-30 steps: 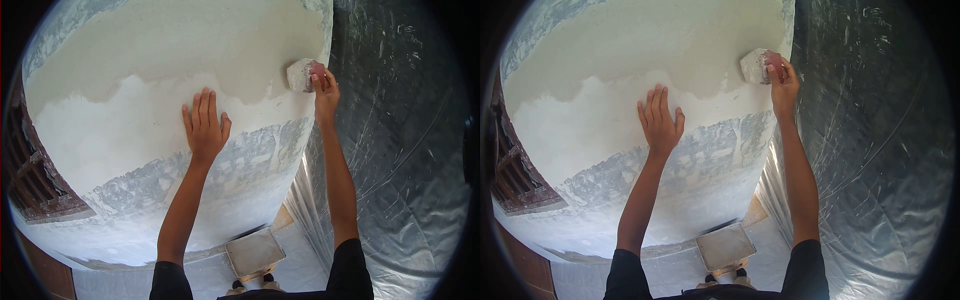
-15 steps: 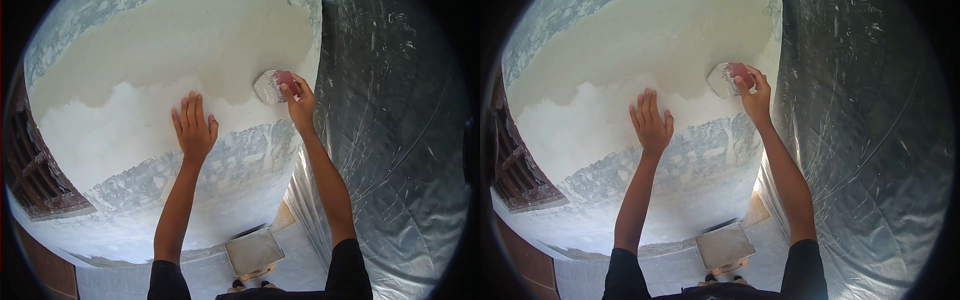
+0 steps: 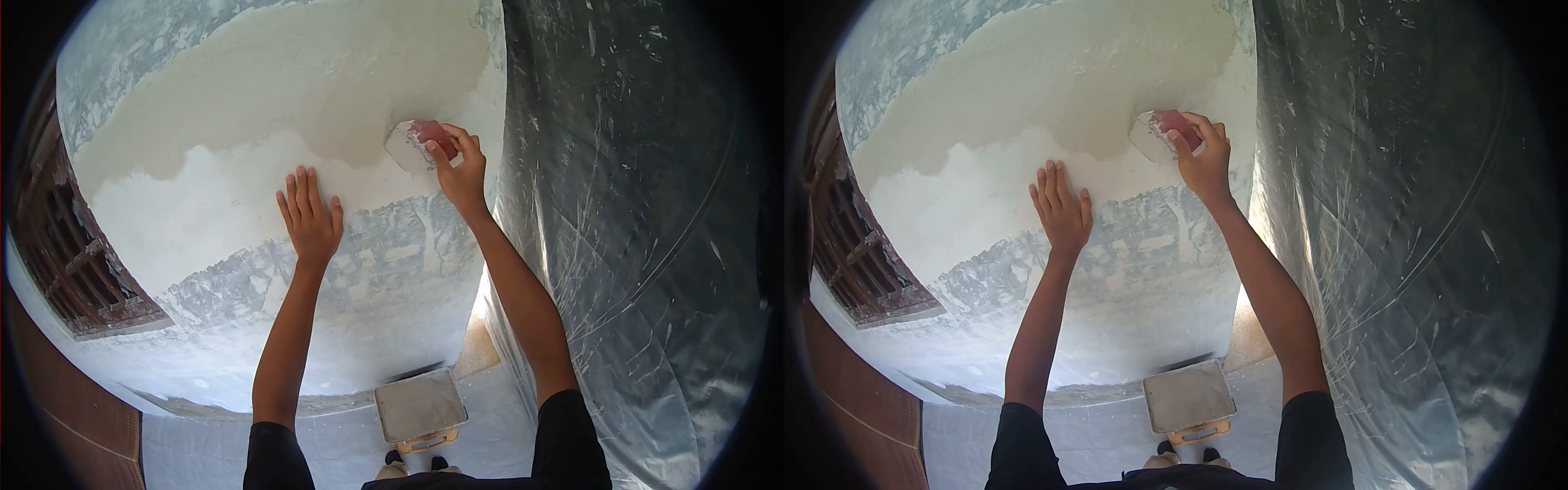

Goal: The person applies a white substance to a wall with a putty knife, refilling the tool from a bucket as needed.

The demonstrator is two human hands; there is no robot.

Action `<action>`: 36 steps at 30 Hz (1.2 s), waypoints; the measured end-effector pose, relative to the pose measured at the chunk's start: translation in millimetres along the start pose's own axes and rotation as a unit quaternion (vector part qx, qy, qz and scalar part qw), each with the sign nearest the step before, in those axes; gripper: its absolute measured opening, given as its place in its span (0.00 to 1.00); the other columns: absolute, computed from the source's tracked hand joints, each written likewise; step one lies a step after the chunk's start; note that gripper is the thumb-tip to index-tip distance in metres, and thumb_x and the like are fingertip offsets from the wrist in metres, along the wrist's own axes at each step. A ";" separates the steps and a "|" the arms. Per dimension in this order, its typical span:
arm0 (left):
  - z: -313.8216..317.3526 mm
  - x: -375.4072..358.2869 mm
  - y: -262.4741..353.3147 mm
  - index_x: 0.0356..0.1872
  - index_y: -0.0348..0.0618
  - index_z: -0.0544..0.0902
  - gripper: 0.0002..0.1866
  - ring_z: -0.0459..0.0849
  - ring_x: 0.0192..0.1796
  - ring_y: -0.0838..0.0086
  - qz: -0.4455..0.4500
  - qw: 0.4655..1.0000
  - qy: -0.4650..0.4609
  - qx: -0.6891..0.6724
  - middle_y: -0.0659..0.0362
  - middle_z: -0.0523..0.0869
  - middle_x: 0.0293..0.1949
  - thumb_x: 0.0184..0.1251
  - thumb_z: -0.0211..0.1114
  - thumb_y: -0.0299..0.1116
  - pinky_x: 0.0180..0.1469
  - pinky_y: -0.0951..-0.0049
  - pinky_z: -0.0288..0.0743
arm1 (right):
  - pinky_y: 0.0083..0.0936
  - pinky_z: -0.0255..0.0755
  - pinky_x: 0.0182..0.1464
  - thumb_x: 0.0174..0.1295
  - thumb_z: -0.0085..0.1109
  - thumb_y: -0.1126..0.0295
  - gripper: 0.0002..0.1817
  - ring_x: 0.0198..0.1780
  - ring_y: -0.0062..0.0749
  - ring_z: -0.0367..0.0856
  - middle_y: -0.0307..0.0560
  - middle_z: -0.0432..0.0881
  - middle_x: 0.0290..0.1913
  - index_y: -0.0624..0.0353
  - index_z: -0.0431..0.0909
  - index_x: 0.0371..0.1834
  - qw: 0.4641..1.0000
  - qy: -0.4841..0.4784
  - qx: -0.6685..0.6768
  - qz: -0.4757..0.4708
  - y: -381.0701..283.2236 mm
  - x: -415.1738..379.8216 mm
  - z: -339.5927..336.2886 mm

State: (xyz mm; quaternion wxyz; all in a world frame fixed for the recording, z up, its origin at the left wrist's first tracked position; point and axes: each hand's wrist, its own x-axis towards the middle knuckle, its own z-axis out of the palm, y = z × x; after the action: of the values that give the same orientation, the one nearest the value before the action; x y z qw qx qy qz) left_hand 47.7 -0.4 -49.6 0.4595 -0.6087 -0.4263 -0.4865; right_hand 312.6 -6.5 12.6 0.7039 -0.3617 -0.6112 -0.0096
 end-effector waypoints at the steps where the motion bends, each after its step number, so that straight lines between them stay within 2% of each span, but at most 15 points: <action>1: -2.4 -2.4 1.8 0.75 0.36 0.65 0.32 0.57 0.80 0.56 -0.006 1.000 -0.012 -0.006 0.50 0.65 0.76 0.73 0.56 0.39 0.80 0.48 0.47 | 0.32 0.70 0.62 0.63 0.71 0.67 0.20 0.57 0.32 0.80 0.47 0.80 0.52 0.61 0.80 0.57 1.000 -0.002 0.005 0.003 11.2 9.0 0.7; 3: -8.6 -8.9 3.3 0.76 0.36 0.62 0.33 0.55 0.80 0.55 -0.004 0.999 -0.036 -0.014 0.49 0.62 0.77 0.73 0.56 0.39 0.80 0.47 0.46 | 0.29 0.72 0.60 0.65 0.68 0.69 0.19 0.55 0.30 0.82 0.49 0.82 0.51 0.62 0.78 0.57 0.976 0.142 0.162 0.037 36.1 23.6 -6.6; 5: -13.6 -14.1 3.3 0.77 0.36 0.59 0.34 0.53 0.81 0.54 -0.004 0.998 -0.057 -0.023 0.48 0.60 0.78 0.74 0.56 0.39 0.79 0.46 0.45 | 0.24 0.73 0.57 0.67 0.66 0.71 0.18 0.51 0.28 0.83 0.51 0.85 0.49 0.64 0.76 0.58 0.953 0.204 0.207 0.080 19.7 24.8 -31.9; 6: -15.9 -17.4 3.9 0.78 0.37 0.58 0.35 0.53 0.81 0.53 -0.001 0.997 -0.069 -0.024 0.48 0.59 0.78 0.74 0.56 0.38 0.79 0.46 0.45 | 0.21 0.74 0.54 0.68 0.64 0.72 0.19 0.49 0.26 0.84 0.51 0.87 0.48 0.66 0.74 0.59 0.950 0.227 0.202 0.068 35.0 27.9 -38.9; 13: -29.5 -27.1 18.2 0.78 0.38 0.59 0.35 0.53 0.82 0.54 -0.028 0.993 -0.110 -0.030 0.49 0.60 0.78 0.73 0.57 0.38 0.79 0.47 0.48 | 0.21 0.74 0.56 0.69 0.65 0.73 0.25 0.53 0.26 0.82 0.52 0.85 0.53 0.66 0.68 0.66 0.942 0.225 0.219 0.123 75.4 9.6 -77.4; 16: -34.4 -32.9 21.5 0.78 0.38 0.59 0.36 0.53 0.82 0.54 -0.033 0.990 -0.130 -0.038 0.50 0.60 0.78 0.72 0.58 0.37 0.79 0.46 0.49 | 0.23 0.75 0.55 0.68 0.65 0.71 0.21 0.52 0.28 0.84 0.53 0.87 0.51 0.66 0.72 0.61 0.933 0.249 0.231 0.118 86.7 -4.1 -84.2; 20: -43.3 -51.8 24.2 0.78 0.38 0.59 0.36 0.53 0.82 0.54 -0.034 0.985 -0.160 -0.045 0.49 0.59 0.79 0.71 0.59 0.36 0.79 0.46 0.49 | 0.22 0.74 0.56 0.68 0.65 0.71 0.21 0.52 0.28 0.84 0.53 0.87 0.51 0.66 0.72 0.61 0.938 0.241 0.201 0.149 91.4 -31.5 -89.4; 23: -50.4 -76.2 28.4 0.77 0.38 0.60 0.36 0.55 0.81 0.53 -0.051 0.979 -0.179 -0.085 0.49 0.61 0.78 0.69 0.61 0.33 0.78 0.45 0.50 | 0.21 0.73 0.54 0.68 0.65 0.71 0.20 0.52 0.26 0.84 0.52 0.87 0.51 0.66 0.72 0.60 0.947 0.209 0.183 0.159 88.6 -67.7 -85.7; 25: -55.7 -99.9 30.2 0.75 0.37 0.63 0.35 0.58 0.79 0.52 -0.065 0.969 -0.197 -0.131 0.47 0.63 0.76 0.68 0.61 0.32 0.78 0.46 0.52 | 0.19 0.73 0.56 0.69 0.65 0.72 0.21 0.52 0.25 0.82 0.51 0.86 0.53 0.66 0.71 0.61 0.958 0.127 0.179 0.187 83.1 -105.6 -80.4; 26: -56.5 -116.1 29.1 0.72 0.36 0.66 0.31 0.64 0.76 0.51 -0.055 0.968 -0.188 -0.158 0.46 0.68 0.72 0.67 0.61 0.31 0.77 0.48 0.55 | 0.17 0.72 0.55 0.69 0.65 0.71 0.20 0.51 0.23 0.82 0.50 0.86 0.51 0.66 0.72 0.60 0.964 0.096 0.143 0.203 85.0 -128.5 -76.2; 27: -57.2 -133.9 28.9 0.72 0.36 0.66 0.31 0.64 0.76 0.51 -0.062 0.965 -0.201 -0.159 0.46 0.68 0.72 0.67 0.61 0.31 0.77 0.48 0.55 | 0.16 0.71 0.53 0.69 0.66 0.70 0.20 0.50 0.21 0.81 0.48 0.87 0.50 0.65 0.73 0.59 0.966 0.063 0.126 0.215 88.6 -154.1 -71.2; 29: -62.2 -177.3 29.3 0.69 0.35 0.68 0.29 0.69 0.71 0.50 -0.080 0.940 -0.245 -0.225 0.45 0.72 0.68 0.68 0.61 0.30 0.74 0.49 0.59 | 0.16 0.68 0.44 0.67 0.66 0.68 0.17 0.40 0.17 0.79 0.45 0.89 0.44 0.61 0.75 0.56 0.967 0.020 0.097 0.235 93.4 -211.2 -57.3; 30: -64.8 -199.5 30.6 0.67 0.35 0.70 0.27 0.72 0.67 0.50 -0.088 0.934 -0.247 -0.242 0.45 0.74 0.65 0.68 0.61 0.29 0.71 0.52 0.64 | 0.17 0.69 0.45 0.67 0.67 0.68 0.18 0.40 0.18 0.79 0.46 0.89 0.43 0.62 0.75 0.55 0.963 -0.006 0.091 0.254 94.7 -242.6 -52.4; 33: -82.4 -279.0 32.6 0.66 0.35 0.71 0.26 0.73 0.66 0.51 -0.148 0.896 -0.328 -0.261 0.46 0.75 0.63 0.68 0.62 0.29 0.69 0.54 0.67 | 0.23 0.75 0.48 0.65 0.68 0.66 0.18 0.45 0.26 0.85 0.50 0.89 0.41 0.62 0.78 0.53 0.949 -0.072 0.033 0.304 119.9 -345.2 -40.6; 36: -104.7 -363.1 33.8 0.65 0.37 0.71 0.24 0.74 0.66 0.52 -0.201 0.855 -0.398 -0.264 0.46 0.76 0.62 0.70 0.61 0.30 0.68 0.55 0.68 | 0.27 0.77 0.48 0.64 0.67 0.68 0.16 0.44 0.32 0.88 0.54 0.90 0.40 0.62 0.79 0.52 0.926 -0.138 -0.028 0.351 130.3 -441.7 -39.4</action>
State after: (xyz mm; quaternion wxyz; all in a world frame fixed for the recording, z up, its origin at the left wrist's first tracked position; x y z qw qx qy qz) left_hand 0.2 -135.7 -400.9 -0.0351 -0.7494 -0.5418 -0.3789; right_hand 294.0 -120.3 -435.0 0.5603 -0.5706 -0.5357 0.2712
